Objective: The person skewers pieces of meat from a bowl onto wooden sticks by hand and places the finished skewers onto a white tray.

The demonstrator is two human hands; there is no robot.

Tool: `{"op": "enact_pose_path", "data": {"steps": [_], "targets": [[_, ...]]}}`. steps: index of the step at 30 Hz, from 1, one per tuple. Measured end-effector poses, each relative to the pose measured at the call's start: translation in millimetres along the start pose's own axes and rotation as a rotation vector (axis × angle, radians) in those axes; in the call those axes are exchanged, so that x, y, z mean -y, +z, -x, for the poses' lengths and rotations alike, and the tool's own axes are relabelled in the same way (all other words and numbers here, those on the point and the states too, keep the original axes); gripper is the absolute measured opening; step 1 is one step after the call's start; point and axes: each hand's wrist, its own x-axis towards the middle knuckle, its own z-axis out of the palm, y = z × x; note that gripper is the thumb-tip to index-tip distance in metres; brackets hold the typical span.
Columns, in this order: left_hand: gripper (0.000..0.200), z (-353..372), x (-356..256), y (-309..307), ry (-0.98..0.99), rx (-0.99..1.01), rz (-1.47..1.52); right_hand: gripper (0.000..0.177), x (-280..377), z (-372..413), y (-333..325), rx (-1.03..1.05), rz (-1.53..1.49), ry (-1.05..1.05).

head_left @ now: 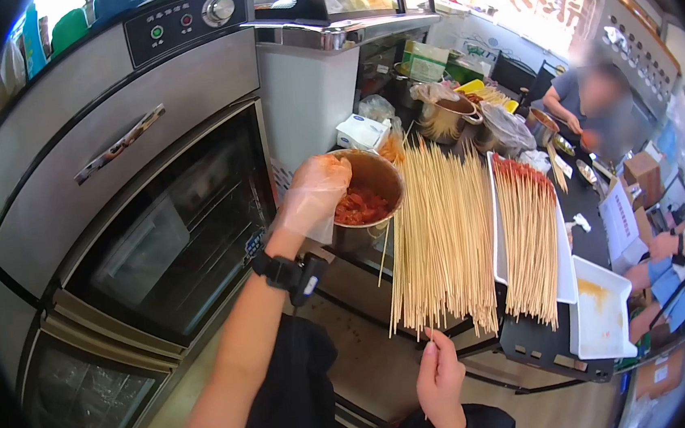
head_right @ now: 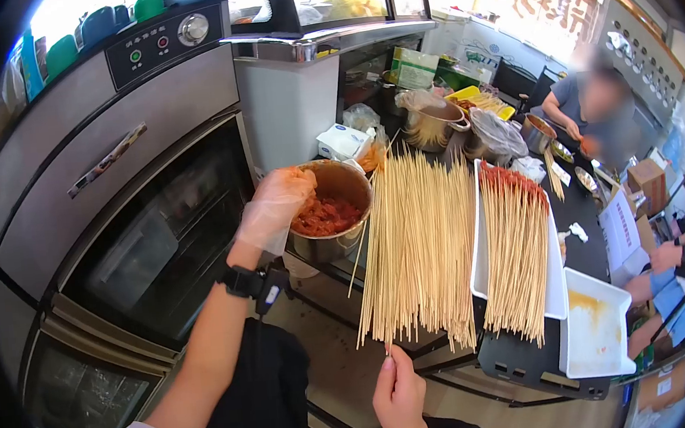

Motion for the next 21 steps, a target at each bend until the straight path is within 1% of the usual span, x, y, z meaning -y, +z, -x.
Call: {"op": "enact_pose_path", "data": {"steps": [1,3,4,5,7,8,9,11,12,13,15,16,17,19,20,21], "targets": [[0.027,-4,0,1,0.006,0.01,-0.01,0.021,0,-2,-1,0.027,0.004,0.006],[0.029,-10,0,3,0.174,0.276,-0.458,0.019,1,-3,-2,0.039,0.012,0.016],[0.031,-19,-4,9,-0.127,0.458,-0.401,0.019,-1,-2,-2,0.04,0.013,-0.012],[0.031,-20,-2,13,-0.125,0.458,-0.416,0.018,-3,-1,-1,0.039,0.015,-0.043],[0.036,-28,14,31,0.208,0.822,-0.556,0.018,-8,3,0,0.024,-0.023,-0.057],[0.042,-41,45,51,0.435,0.966,-0.733,0.018,-10,3,0,0.017,-0.011,-0.095],[0.042,-42,36,48,0.445,0.962,-0.752,0.017,-11,3,-1,0.009,0.002,-0.13],[0.042,-31,12,44,0.197,0.808,-0.687,0.016,-10,4,-4,-0.008,0.009,-0.138],[0.039,-33,6,50,0.21,0.821,-0.772,0.016,-12,3,-5,0.0,0.022,-0.146],[0.039,-30,-13,41,0.222,0.821,-0.787,0.016,-13,2,-5,0.008,0.034,-0.153],[0.035,-21,-42,21,-0.015,0.983,-0.766,0.015,-15,1,-6,-0.009,0.028,-0.149],[0.031,-25,-23,34,-0.09,0.898,-0.652,0.015,-15,0,-7,-0.006,0.034,-0.152],[0.031,-26,-20,35,-0.087,0.897,-0.66,0.015,-16,0,-7,-0.013,0.029,-0.153],[0.026,-23,-37,25,0.063,0.871,-0.709,0.014,-17,-2,-9,-0.018,0.023,-0.124],[0.026,-28,-35,26,0.064,0.87,-0.712,0.014,-17,-3,-10,-0.02,0.021,-0.125],[0.028,-36,-28,29,0.173,0.835,-0.803,0.014,-17,-4,-10,-0.021,0.0,-0.095]]}}
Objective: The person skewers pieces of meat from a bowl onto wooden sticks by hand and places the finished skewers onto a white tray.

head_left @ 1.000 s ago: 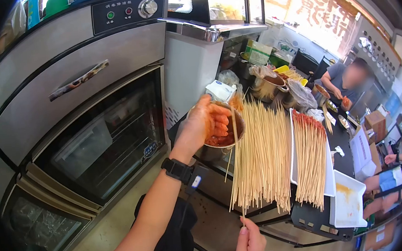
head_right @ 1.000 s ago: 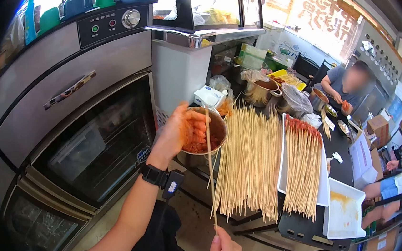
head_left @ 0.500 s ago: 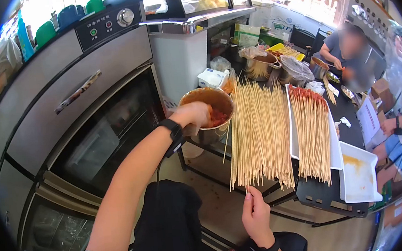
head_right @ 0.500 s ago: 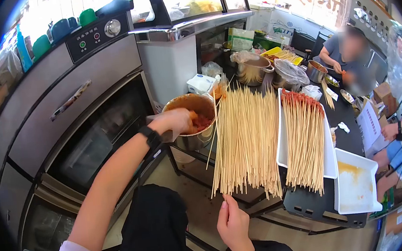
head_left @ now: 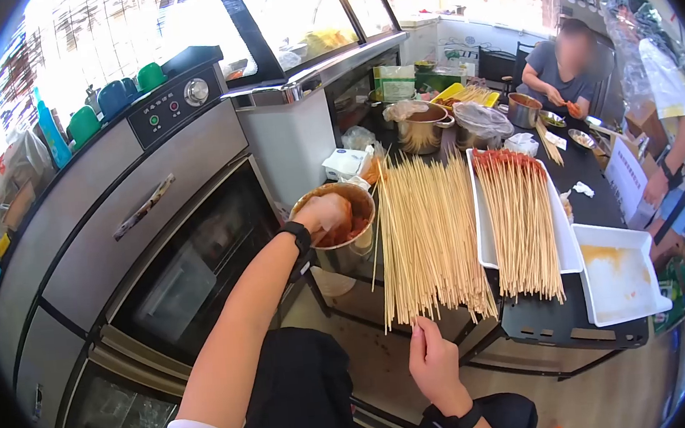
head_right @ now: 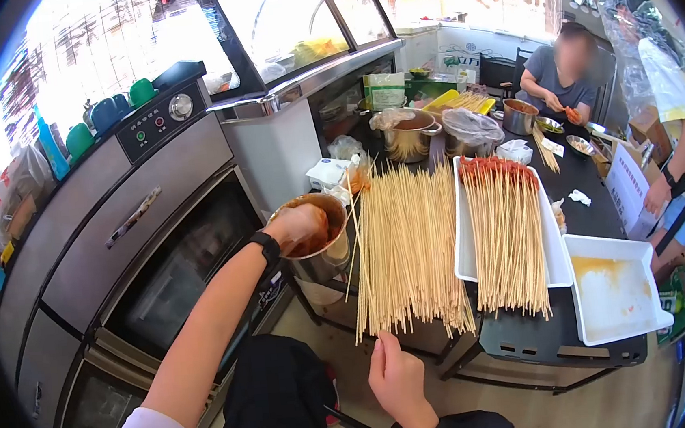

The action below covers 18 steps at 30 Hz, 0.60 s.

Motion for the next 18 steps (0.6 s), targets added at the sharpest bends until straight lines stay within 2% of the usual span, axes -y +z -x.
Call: {"op": "enact_pose_path", "data": {"steps": [1,2,4,5,6,8,10,12,14,15,16,17,18], "targets": [[0.032,-10,7,5,0.041,-0.049,-0.12,0.013,0,0,0,0.001,-0.021,0.032],[0.032,-16,17,14,0.041,-0.043,-0.118,0.013,0,-1,0,0.006,-0.022,0.036],[0.01,-21,40,30,-0.127,-0.102,1.135,0.014,0,-2,0,-0.007,-0.032,0.029],[0.012,-23,46,31,-0.086,-0.013,1.317,0.014,0,-2,0,-0.004,-0.035,0.032],[0.012,-11,45,28,-0.091,-0.01,1.315,0.014,0,-1,0,0.017,-0.045,0.041],[0.021,22,39,17,0.4,-0.683,0.163,0.014,1,-2,2,0.038,-0.059,0.049],[0.026,51,21,-2,0.319,-0.698,0.224,0.014,0,-3,6,-0.022,-0.078,-0.047],[0.031,59,11,-3,0.236,-0.706,0.284,0.014,0,-2,6,-0.002,-0.089,-0.048],[0.036,62,5,0,0.081,-0.707,0.55,0.014,0,-1,8,0.012,-0.102,-0.052],[0.021,65,-1,2,0.038,-0.79,0.551,0.014,-1,0,9,0.025,-0.091,-0.052],[0.021,52,4,7,0.038,-0.789,0.551,0.014,-1,1,9,0.037,-0.078,-0.052],[0.018,30,14,14,0.103,-0.558,1.51,0.014,-1,1,9,0.038,-0.077,-0.05],[0.021,25,14,13,0.164,-0.167,2.433,0.014,0,1,9,0.049,-0.074,-0.054]]}}
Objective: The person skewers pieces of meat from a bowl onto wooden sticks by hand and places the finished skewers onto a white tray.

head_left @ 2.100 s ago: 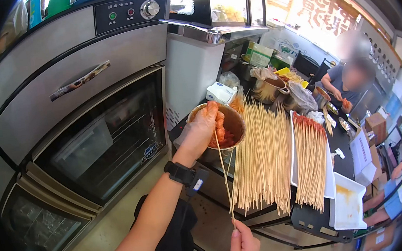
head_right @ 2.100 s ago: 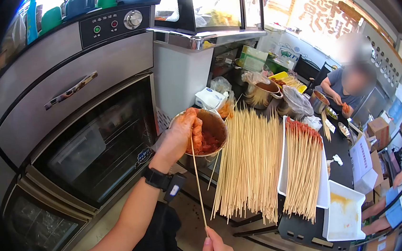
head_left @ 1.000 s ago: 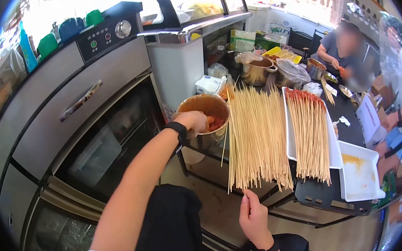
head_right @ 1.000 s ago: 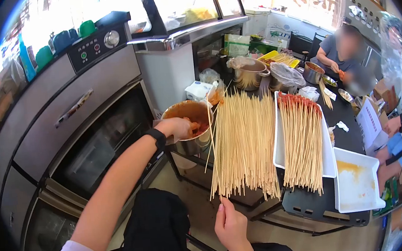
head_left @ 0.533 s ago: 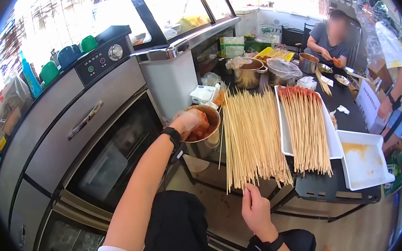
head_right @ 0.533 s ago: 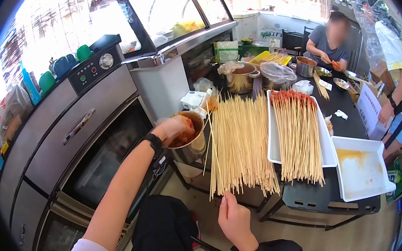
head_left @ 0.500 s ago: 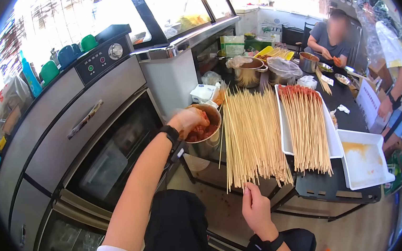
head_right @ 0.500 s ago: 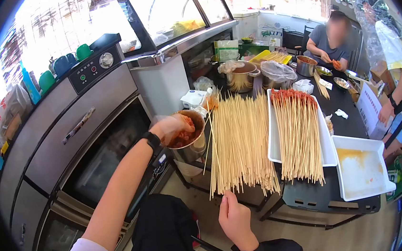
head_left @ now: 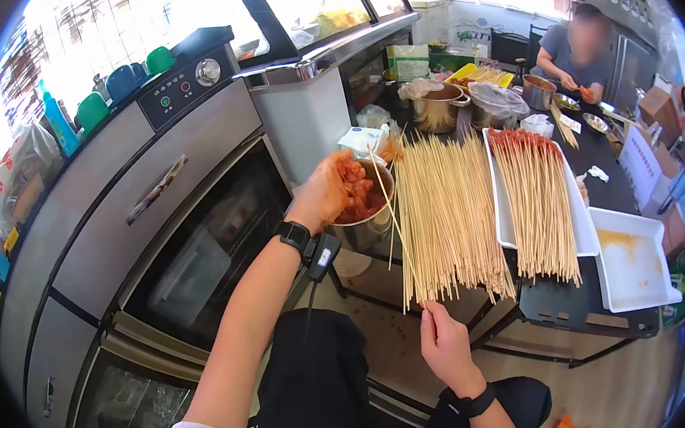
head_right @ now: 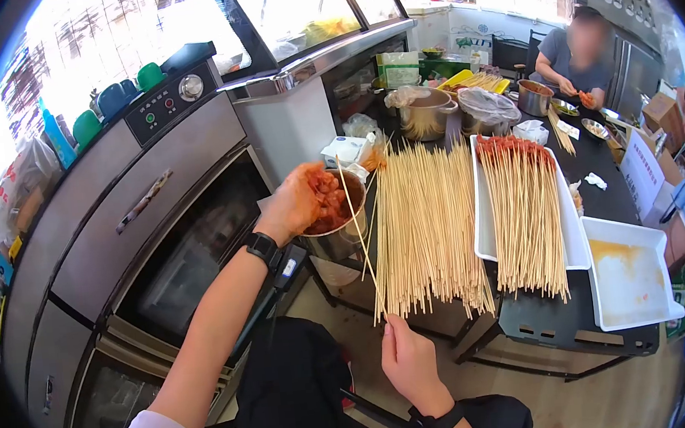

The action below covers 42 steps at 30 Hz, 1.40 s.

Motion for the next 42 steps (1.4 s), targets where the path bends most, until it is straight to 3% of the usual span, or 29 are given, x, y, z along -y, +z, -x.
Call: {"op": "enact_pose_path", "data": {"steps": [3,12,18,22,23,31,33,34,36,42], "targets": [[0.032,2,2,-2,0.032,-0.003,-0.055,0.015,2,0,-1,0.01,0.005,-0.005],[0.026,13,17,-14,0.267,0.007,-0.184,0.014,0,-2,1,0.02,0.003,0.0],[0.031,16,15,-6,0.206,-0.167,-0.129,0.022,3,2,2,0.064,-0.024,-0.024],[0.035,19,12,1,0.25,-0.111,-0.075,0.033,9,1,-2,0.136,-0.041,0.055],[0.036,22,13,7,0.247,-0.175,-0.091,0.036,10,0,-2,0.167,-0.035,0.06],[0.035,8,28,-14,0.33,-0.052,-0.111,0.036,11,-2,0,0.167,-0.004,0.079],[0.036,8,30,-15,0.657,-0.049,-0.687,0.036,19,-4,-1,0.168,0.002,0.097],[0.036,10,29,-13,0.655,-0.055,-0.682,0.036,23,-5,-1,0.165,0.008,0.115],[0.036,11,25,-8,0.333,-0.058,0.019,0.036,24,-5,-1,0.182,0.016,0.132],[0.029,6,20,-9,0.268,-0.134,0.081,0.036,26,-2,0,0.172,0.036,0.123]]}}
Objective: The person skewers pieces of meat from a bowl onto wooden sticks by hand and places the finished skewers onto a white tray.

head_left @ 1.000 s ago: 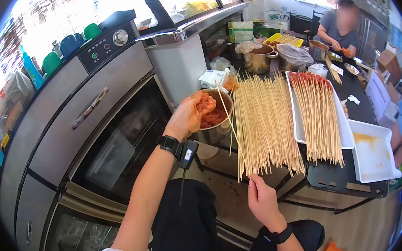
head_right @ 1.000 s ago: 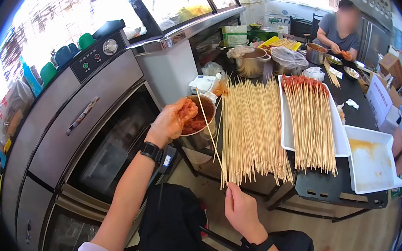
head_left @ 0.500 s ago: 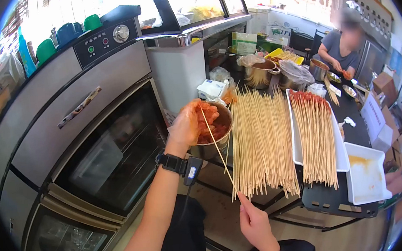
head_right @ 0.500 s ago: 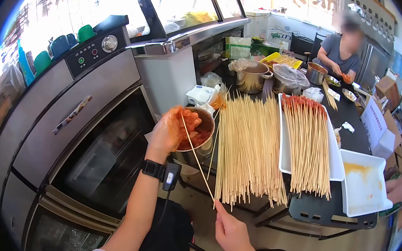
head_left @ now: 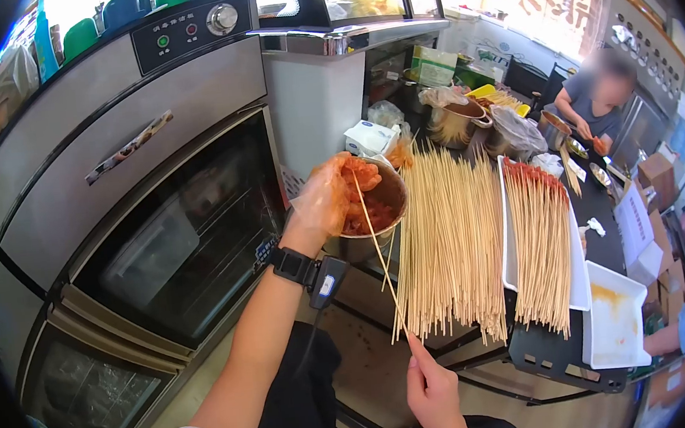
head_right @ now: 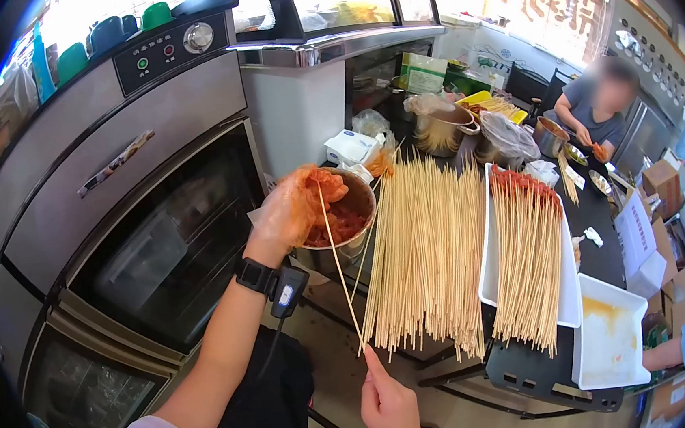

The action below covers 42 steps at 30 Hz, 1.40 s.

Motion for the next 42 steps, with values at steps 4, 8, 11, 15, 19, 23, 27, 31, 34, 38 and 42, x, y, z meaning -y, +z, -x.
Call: {"op": "enact_pose_path", "data": {"steps": [4,8,11,15,19,23,27,31,34,38,42], "targets": [[0.024,5,-3,10,-0.015,-0.053,-0.037,0.037,-1,1,1,-0.001,0.009,0.002],[0.022,6,-2,7,-0.046,-0.06,-0.018,0.037,1,1,2,0.003,0.006,-0.006],[0.021,8,-4,10,-0.046,-0.041,-0.014,0.037,2,0,3,0.005,0.006,0.009],[0.021,1,-1,9,-0.027,-0.114,-0.072,0.037,2,0,3,-0.005,0.038,-0.015],[0.022,0,0,11,0.024,-0.131,-0.151,0.037,1,-1,2,-0.033,0.025,-0.033],[0.023,11,0,19,0.103,-0.181,-0.257,0.037,0,-1,-1,-0.018,0.037,-0.035],[0.024,15,0,20,0.141,-0.166,-0.235,0.036,-1,-2,-5,0.002,0.073,-0.059],[0.025,10,-1,12,0.121,-0.077,-0.335,0.036,8,-1,-6,0.009,0.087,-0.006],[0.029,8,2,8,0.11,-0.051,-0.294,0.036,5,0,-5,-0.018,0.082,-0.057],[0.031,6,5,7,0.125,-0.048,-0.239,0.036,-1,1,-4,-0.004,0.077,-0.074],[0.022,11,2,12,0.11,-0.072,-0.203,0.037,3,1,1,-0.03,0.084,-0.08]]}}
